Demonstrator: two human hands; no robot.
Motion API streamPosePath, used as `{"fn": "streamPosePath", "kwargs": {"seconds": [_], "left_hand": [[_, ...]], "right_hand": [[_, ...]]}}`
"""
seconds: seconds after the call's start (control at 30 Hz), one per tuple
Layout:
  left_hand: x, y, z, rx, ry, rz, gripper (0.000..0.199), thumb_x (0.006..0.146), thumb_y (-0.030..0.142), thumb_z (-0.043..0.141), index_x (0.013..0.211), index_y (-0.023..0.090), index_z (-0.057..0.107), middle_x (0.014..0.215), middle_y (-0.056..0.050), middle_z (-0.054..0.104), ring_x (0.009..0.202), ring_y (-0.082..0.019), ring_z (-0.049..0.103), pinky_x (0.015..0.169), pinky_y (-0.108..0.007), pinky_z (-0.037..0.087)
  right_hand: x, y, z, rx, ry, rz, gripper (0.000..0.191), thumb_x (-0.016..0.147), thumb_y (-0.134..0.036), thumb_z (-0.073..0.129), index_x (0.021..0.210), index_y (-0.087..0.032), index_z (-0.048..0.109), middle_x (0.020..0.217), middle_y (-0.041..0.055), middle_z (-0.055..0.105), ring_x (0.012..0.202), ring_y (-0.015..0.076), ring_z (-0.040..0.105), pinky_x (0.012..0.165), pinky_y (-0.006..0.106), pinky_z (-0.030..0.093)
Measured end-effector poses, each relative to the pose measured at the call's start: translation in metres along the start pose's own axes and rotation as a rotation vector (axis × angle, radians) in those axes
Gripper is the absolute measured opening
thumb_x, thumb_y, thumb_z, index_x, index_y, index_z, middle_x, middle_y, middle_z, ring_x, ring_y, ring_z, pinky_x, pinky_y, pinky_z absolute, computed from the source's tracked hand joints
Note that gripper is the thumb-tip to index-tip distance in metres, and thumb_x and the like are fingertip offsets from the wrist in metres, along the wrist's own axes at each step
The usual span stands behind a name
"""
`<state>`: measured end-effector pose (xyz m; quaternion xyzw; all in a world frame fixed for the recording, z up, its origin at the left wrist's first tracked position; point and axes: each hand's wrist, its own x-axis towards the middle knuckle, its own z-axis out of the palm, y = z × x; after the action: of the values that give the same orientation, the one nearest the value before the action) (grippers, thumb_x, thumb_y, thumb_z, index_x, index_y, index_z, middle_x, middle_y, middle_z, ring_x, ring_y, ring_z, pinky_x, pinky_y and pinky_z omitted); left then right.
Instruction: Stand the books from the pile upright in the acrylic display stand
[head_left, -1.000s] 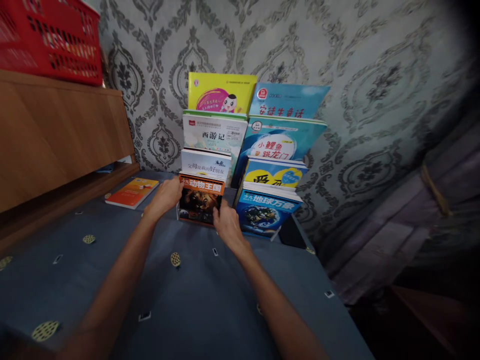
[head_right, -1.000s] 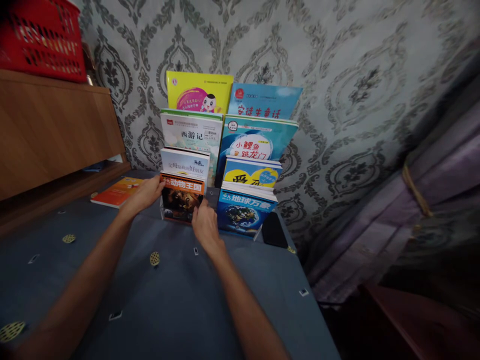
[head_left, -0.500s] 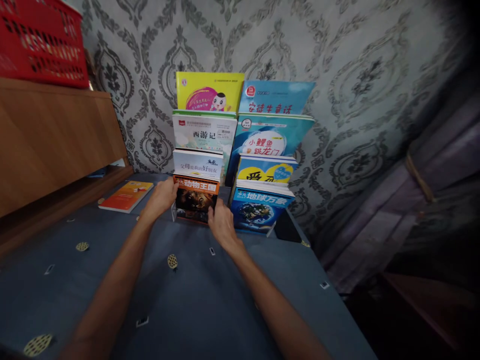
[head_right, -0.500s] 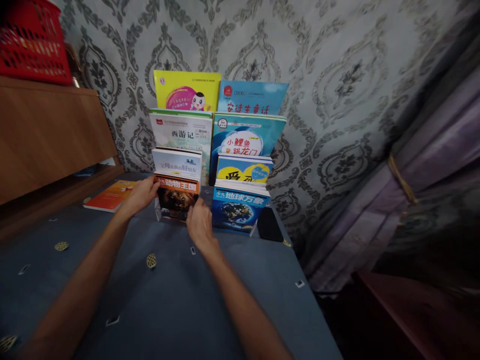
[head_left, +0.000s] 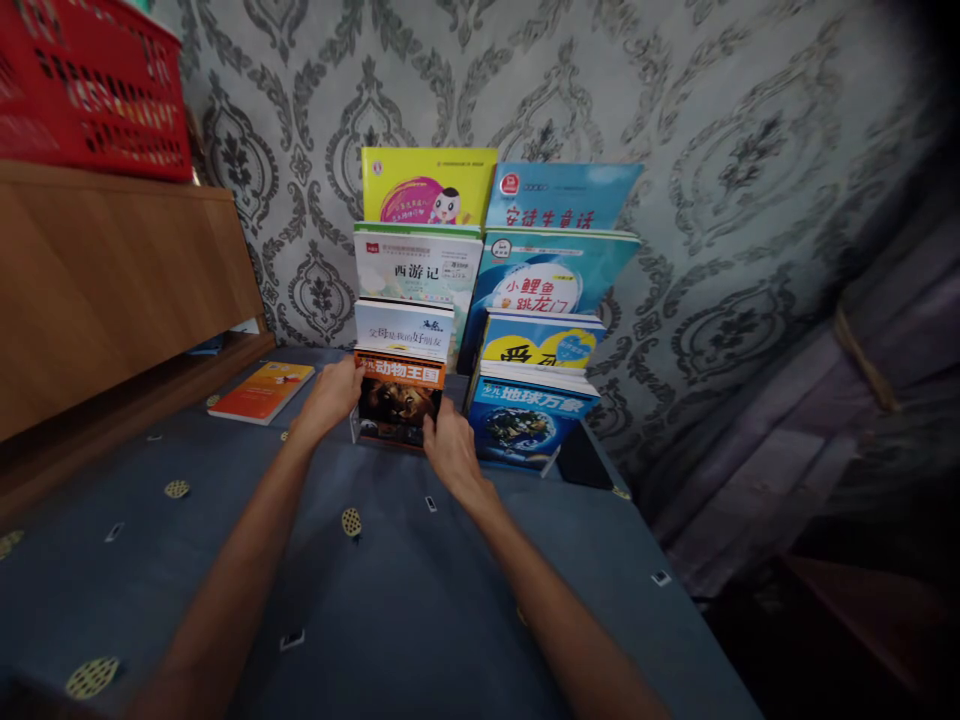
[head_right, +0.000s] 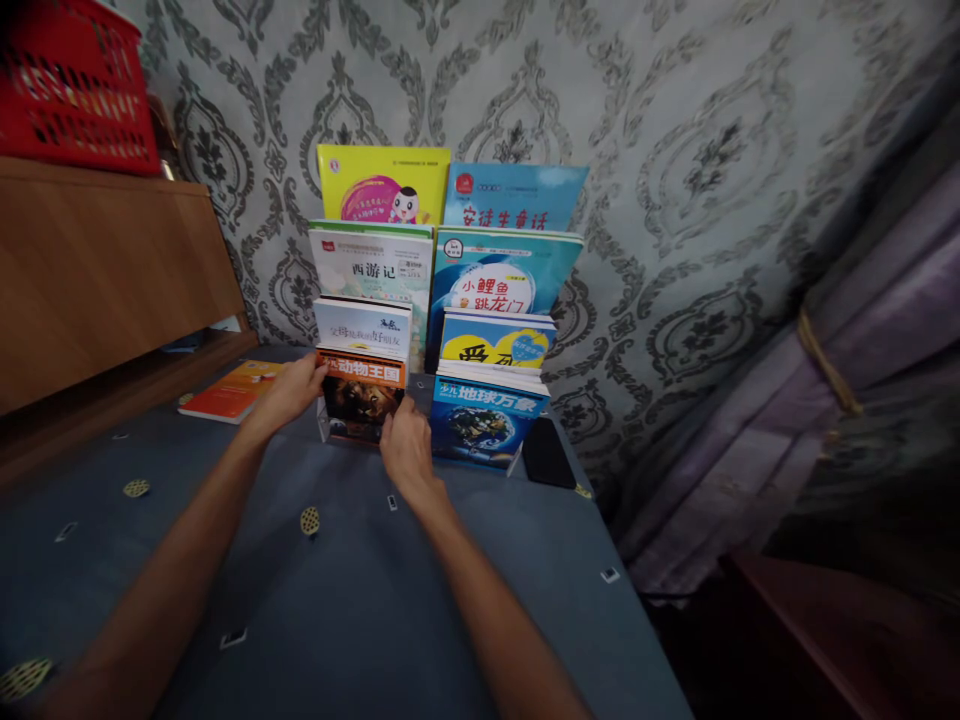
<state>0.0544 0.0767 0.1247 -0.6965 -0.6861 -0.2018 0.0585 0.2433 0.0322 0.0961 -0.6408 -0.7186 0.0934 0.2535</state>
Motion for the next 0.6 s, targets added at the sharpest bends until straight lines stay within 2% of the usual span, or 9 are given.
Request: {"fn": "streamPosePath", "kwargs": {"seconds": [0.3,0.6], "left_hand": [[0.002,-0.002,0.002,0.022,0.0,-0.007,0.033,0.101,0.03,0.035,0.108,0.013,0.063,0.106,-0.018,0.074,0.106,-0.028,0.069,0.087,-0.033,0.049],[0.005,-0.011,0.002,-0.075,-0.033,0.042,0.033,0.1,0.032,0.034,0.104,0.015,0.062,0.098,-0.014,0.075,0.093,-0.024,0.071,0.08,-0.031,0.05]], "right_hand": [[0.0,-0.001,0.001,-0.009,0.009,0.007,0.026,0.098,-0.013,0.048,0.123,-0.006,0.051,0.111,0.0212,0.072,0.102,0.0257,0.072,0.079,0.029,0.049],[0.001,0.008,-0.001,0.02,0.004,-0.037,0.027,0.098,-0.015,0.048,0.123,-0.008,0.054,0.107,0.0183,0.074,0.098,0.0256,0.072,0.078,0.029,0.048]]}}
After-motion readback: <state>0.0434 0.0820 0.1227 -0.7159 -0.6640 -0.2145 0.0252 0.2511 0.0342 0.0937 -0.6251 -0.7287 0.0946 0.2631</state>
